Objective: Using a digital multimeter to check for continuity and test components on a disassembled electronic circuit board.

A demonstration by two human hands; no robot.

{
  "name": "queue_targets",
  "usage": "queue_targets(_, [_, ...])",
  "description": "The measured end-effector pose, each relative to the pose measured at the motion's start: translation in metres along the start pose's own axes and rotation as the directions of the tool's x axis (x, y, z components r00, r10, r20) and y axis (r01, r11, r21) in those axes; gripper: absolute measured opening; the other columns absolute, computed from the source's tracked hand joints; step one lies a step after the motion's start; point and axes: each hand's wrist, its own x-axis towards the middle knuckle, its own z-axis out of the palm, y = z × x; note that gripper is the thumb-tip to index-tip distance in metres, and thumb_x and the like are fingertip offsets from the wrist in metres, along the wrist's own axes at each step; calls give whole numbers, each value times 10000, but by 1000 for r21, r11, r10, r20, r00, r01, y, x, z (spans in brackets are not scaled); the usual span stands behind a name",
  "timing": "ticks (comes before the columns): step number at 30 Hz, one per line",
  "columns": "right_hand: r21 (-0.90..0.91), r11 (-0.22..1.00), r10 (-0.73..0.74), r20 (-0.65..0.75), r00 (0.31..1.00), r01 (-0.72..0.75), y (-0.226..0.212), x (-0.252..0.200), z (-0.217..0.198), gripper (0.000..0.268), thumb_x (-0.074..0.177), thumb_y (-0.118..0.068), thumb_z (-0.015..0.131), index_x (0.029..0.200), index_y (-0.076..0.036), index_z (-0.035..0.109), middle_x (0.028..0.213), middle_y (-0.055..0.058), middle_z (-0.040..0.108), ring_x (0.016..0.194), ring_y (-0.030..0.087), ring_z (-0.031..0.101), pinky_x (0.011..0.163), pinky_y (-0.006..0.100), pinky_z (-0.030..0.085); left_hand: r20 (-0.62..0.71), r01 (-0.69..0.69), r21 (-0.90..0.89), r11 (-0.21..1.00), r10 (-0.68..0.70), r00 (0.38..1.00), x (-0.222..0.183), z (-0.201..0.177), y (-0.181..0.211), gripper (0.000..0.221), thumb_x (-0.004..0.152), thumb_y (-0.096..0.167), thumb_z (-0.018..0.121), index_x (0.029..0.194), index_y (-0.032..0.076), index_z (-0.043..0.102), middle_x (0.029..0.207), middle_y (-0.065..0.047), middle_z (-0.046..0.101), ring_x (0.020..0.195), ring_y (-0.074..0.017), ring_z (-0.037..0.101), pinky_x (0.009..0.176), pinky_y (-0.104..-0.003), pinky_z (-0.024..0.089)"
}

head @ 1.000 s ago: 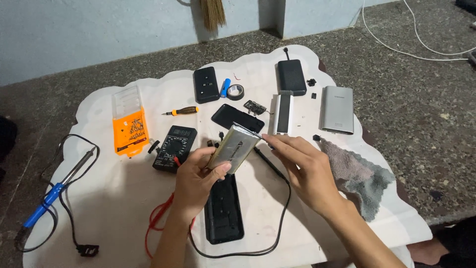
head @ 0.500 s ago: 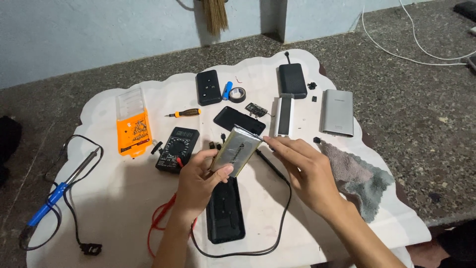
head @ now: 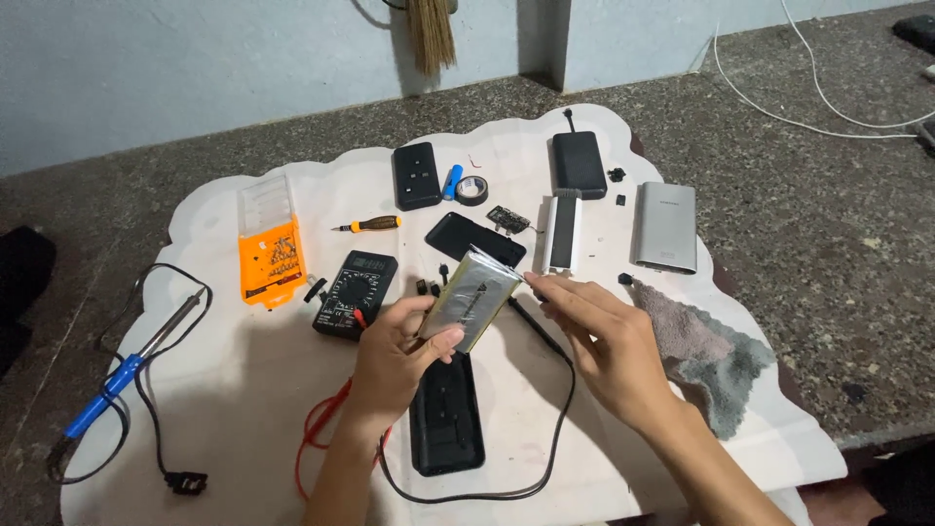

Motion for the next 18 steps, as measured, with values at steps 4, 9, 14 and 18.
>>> queue_targets(4, [5, 1000, 29, 13, 999, -29, 2, -1, 0, 372, 867, 84, 654, 1202, -42, 755, 1048, 193, 804, 849, 340, 781, 695, 419, 623, 23, 13, 6, 1000, -13, 1000, -1, 0, 6, 544, 819, 120, 843, 1265, -95, 618, 907, -276, 813, 680, -250, 783, 739, -401, 657])
queue_targets(9, [6, 989, 147, 60, 987, -148, 4, -2, -1, 351, 907, -3, 659, 1234, -88, 752, 983, 165, 818, 775, 297, 788, 590, 369, 613, -10, 27, 43, 999, -27, 1000, 0, 1, -2, 561, 819, 133, 852, 1269, -104, 616, 892, -246, 820, 643, -215, 762, 751, -392, 631])
queue_targets(14, [220, 868, 399, 227, 889, -446, 14, 5, 5, 278, 959, -126, 646, 1194, -3, 729, 754, 164, 742, 623, 243, 682, 493, 329, 492, -47, 33, 118, 992, -27, 998, 3, -8, -4, 511, 822, 142, 861, 1244, -60, 655, 770, -219, 794, 594, -229, 756, 722, -364, 626])
queue_targets(18, [569, 450, 598, 380, 705, -688, 6, 21, -2, 349, 978, -103, 590, 1250, 102, 665, 1002, 202, 775, 745, 222, 654, 692, 357, 552, -107, 234, 188, 954, -217, 970, 7, -5, 37, 371, 857, 143, 778, 1206, 36, 710, 927, -85, 852, 638, -159, 683, 616, -262, 544])
